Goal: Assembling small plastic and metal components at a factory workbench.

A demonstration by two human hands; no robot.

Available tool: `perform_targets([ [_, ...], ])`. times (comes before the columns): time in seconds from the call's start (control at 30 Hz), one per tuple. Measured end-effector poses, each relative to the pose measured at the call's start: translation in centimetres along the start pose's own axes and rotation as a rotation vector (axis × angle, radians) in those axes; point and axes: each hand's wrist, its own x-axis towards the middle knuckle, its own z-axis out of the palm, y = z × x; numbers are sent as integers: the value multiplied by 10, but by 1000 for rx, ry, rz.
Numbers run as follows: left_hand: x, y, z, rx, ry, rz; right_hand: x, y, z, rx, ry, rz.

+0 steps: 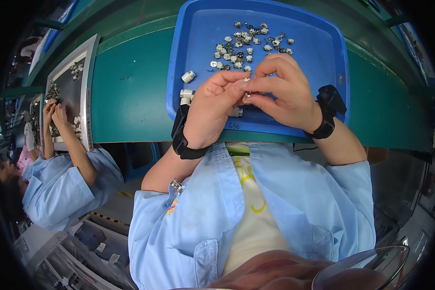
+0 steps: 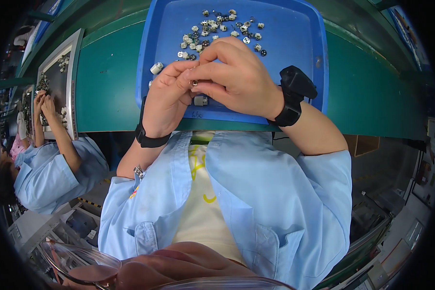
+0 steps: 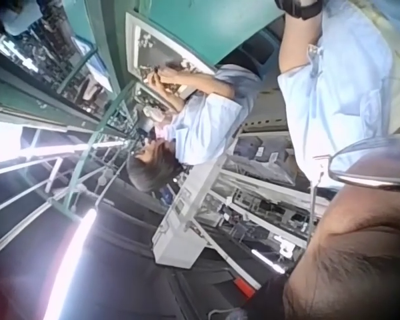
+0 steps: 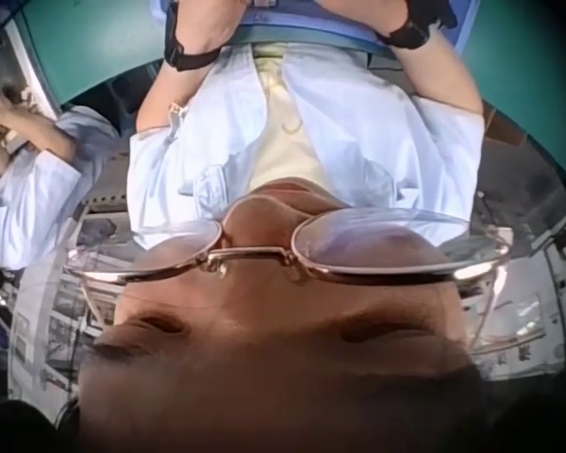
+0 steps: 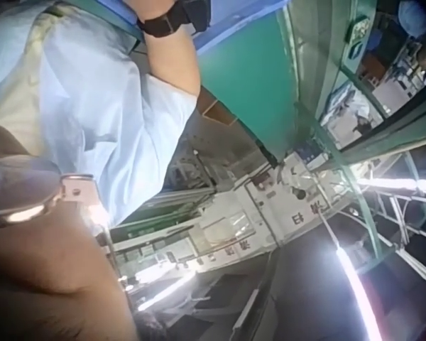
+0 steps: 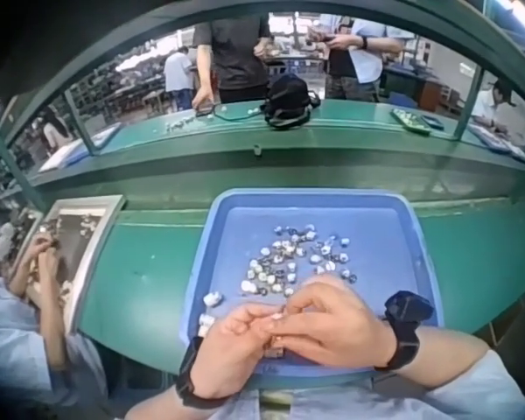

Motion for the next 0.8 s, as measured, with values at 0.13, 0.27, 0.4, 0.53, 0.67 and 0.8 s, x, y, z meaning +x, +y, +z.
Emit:
perform_targets([
  [0.13, -1, -1, -1, 67, 3, 39, -2, 4, -2, 113, 42, 92],
  [0.27, -3, -2, 2, 182, 25, 99, -3, 5, -1, 168, 31, 167],
  [0.4, -5, -2, 4, 267, 52, 149, -5, 2, 2, 235, 37, 243],
  [0.53, -5, -3, 4, 290, 52, 156, -8, 4, 3, 347, 47, 350],
  [0.67, -6, -2, 7, 365, 55, 159, -8, 2, 3, 356, 48, 359],
  [0.8, -8, -6, 9, 391, 64, 163, -8, 0, 3, 328, 37, 321],
])
